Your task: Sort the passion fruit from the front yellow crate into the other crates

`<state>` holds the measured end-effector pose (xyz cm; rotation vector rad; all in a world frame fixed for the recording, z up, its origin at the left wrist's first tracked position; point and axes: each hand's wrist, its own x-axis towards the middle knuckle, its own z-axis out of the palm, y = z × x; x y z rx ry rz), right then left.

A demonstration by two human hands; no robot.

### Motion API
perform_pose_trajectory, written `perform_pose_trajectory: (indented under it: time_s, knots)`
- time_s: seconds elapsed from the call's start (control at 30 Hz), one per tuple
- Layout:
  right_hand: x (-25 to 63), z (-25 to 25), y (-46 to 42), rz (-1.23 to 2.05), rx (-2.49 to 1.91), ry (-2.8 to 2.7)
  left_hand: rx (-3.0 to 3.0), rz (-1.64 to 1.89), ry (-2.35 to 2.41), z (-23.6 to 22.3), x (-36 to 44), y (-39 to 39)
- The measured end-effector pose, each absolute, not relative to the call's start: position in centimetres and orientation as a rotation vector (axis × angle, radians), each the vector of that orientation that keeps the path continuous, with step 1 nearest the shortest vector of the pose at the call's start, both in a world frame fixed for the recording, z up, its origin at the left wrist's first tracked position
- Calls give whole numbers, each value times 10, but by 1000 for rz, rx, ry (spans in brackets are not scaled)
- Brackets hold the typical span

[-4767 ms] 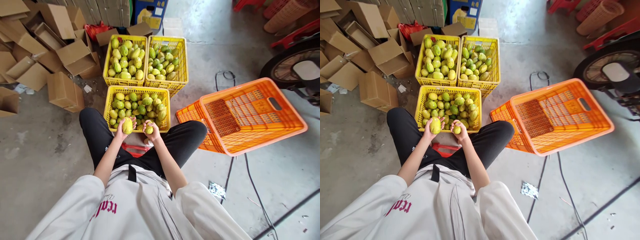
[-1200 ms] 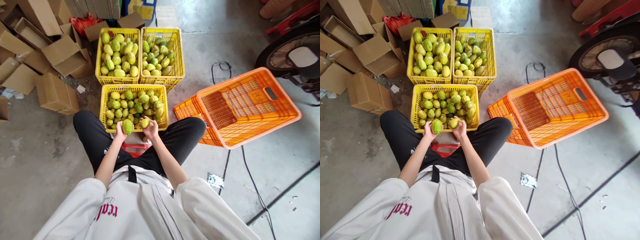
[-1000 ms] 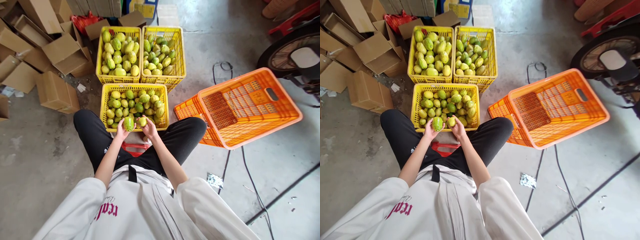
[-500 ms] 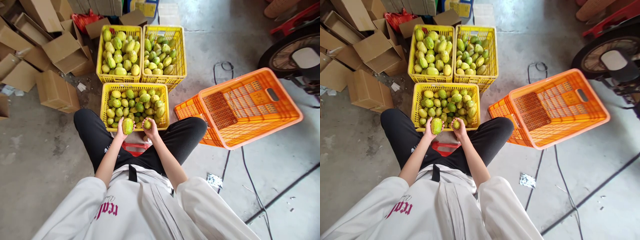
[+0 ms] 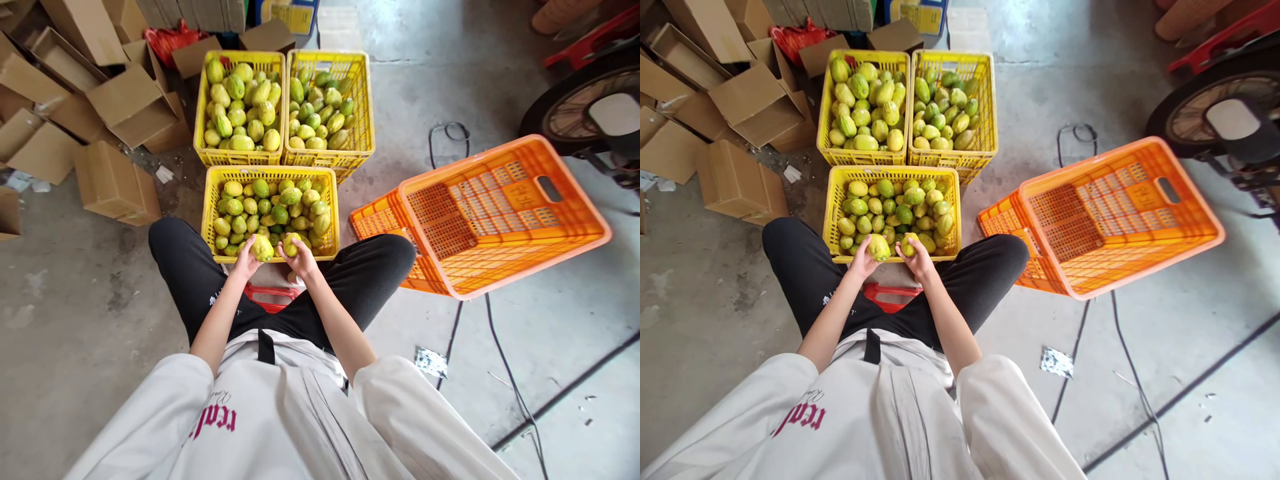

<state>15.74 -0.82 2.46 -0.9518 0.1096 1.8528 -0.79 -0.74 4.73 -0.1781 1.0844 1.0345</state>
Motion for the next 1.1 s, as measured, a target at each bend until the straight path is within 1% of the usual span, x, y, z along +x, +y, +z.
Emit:
perform_pose_trajectory:
  time_s: [0.13, 0.33, 0.5, 0.7, 0.93, 1.1]
  knots:
    - [158, 21, -7, 1873, -1029, 157, -142, 1048, 1130, 45, -8, -9]
    - [158, 23, -4, 1869, -962, 151, -99, 1084, 1114, 46, -7, -8]
    - [157, 26, -1, 1862, -910, 259, -168, 998, 1114, 51, -10, -7]
    - [157, 21, -3, 1894, -894, 134, -321, 1110, 1042, 56, -10, -7]
    - [156, 17, -7, 1788, -1026, 189, -233, 995, 1021, 56, -7, -7]
    - [155, 17, -6, 1869, -1092, 126, -131, 939, 1025, 57, -9, -8]
